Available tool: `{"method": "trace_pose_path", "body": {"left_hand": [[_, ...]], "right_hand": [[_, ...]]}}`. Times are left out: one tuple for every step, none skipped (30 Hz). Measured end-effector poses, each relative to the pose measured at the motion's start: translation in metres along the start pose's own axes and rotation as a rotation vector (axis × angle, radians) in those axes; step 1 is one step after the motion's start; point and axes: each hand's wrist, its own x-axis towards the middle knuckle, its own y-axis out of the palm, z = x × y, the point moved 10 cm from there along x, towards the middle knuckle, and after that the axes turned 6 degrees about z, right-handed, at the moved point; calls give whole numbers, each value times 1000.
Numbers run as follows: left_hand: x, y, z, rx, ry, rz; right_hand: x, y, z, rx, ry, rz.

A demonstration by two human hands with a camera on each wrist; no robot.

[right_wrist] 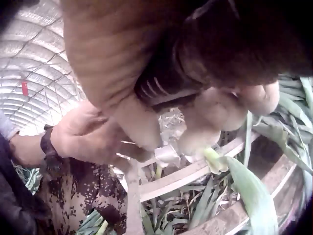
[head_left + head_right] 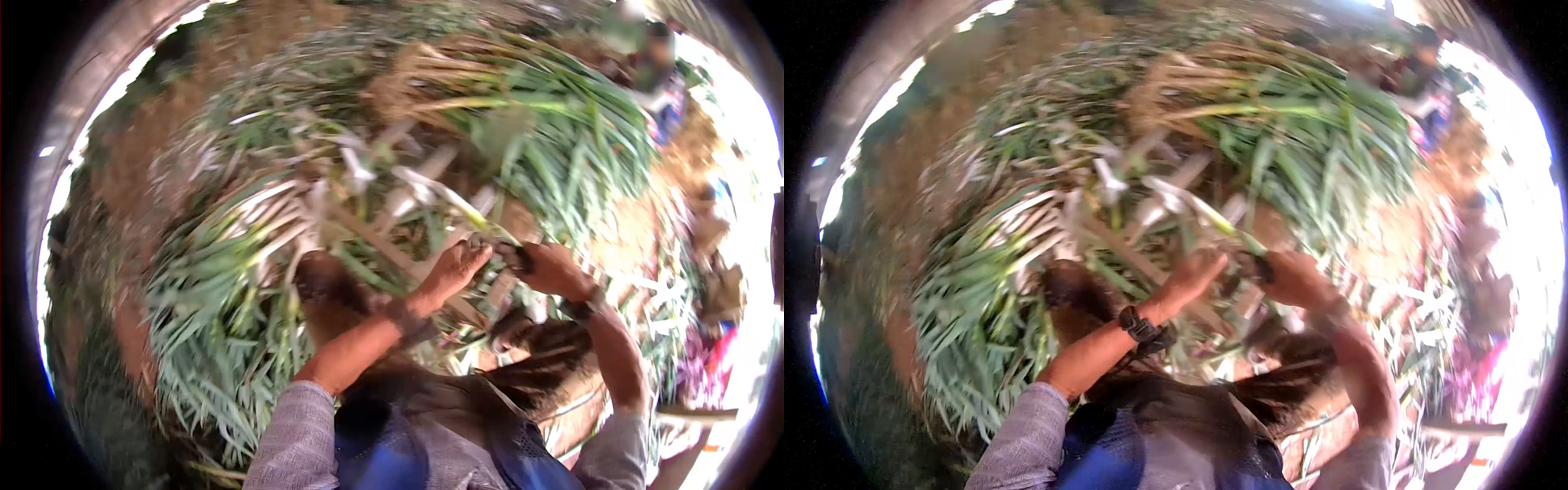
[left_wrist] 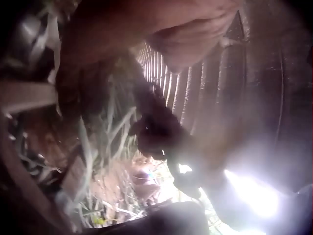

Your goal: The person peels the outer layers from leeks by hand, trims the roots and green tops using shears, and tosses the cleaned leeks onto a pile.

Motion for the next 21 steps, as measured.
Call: {"method": "trace_pose_path", "body": {"left_hand": [[5, 19, 17, -139, -197, -37], [1, 36, 28, -267, -409, -83], [3, 36, 6, -329, -283, -146], [11, 35, -11, -283, -269, -79], [13, 36, -26, -404, -226, -70], [19, 33, -35, -522, -175, -68], [24, 27, -31, -541, -199, -49], [31, 28, -9, -568, -254, -29], [38, 34, -25, -610, -215, 107], [45, 38, -42, -647, -179, 244], [55, 28, -39, -644, -168, 244], [67, 22, -26, -391, -189, 311], [81, 13, -9, -134, -205, 367], [99, -6, 7, -112, -158, 296], [118, -24, 18, -54, -131, 273], [139, -43, 23, 3, -106, 251], [161, -67, 13, 263, 21, 173], [184, -82, -3, 519, 148, 93], [202, -90, -28, 652, 92, 72], [225, -96, -35, 732, 82, 86], [248, -96, -53, 850, 235, 70]], "right_hand": [[-6, -1, 9, -74, -84, -20], [-8, 4, 2, -46, -75, -16], [-12, 4, -2, -13, -36, -22], [-16, 0, -7, 18, -6, -38], [-25, -15, 0, -19, -109, -178], [-33, -30, 9, -62, -223, -322], [-34, -32, 6, -63, -219, -298], [-37, -35, 0, -40, -274, -416], [-33, -38, -7, -18, -247, -381], [-29, -40, -14, 6, -220, -346], [-24, -44, -32, 203, -149, -338], [-15, -42, -61, 292, 49, -234], [-8, -41, -86, 256, 105, -179], [-1, -37, -112, 222, 162, -127], [-1, -39, -125, 225, 161, -132], [0, -39, -135, 229, 160, -137], [3, -36, -147, 276, 189, -93], [5, -42, -149, 297, 157, -103], [6, -48, -154, 344, 194, -90], [9, -52, -159, 391, 229, -77], [15, -53, -170, 410, 196, -101]]}}
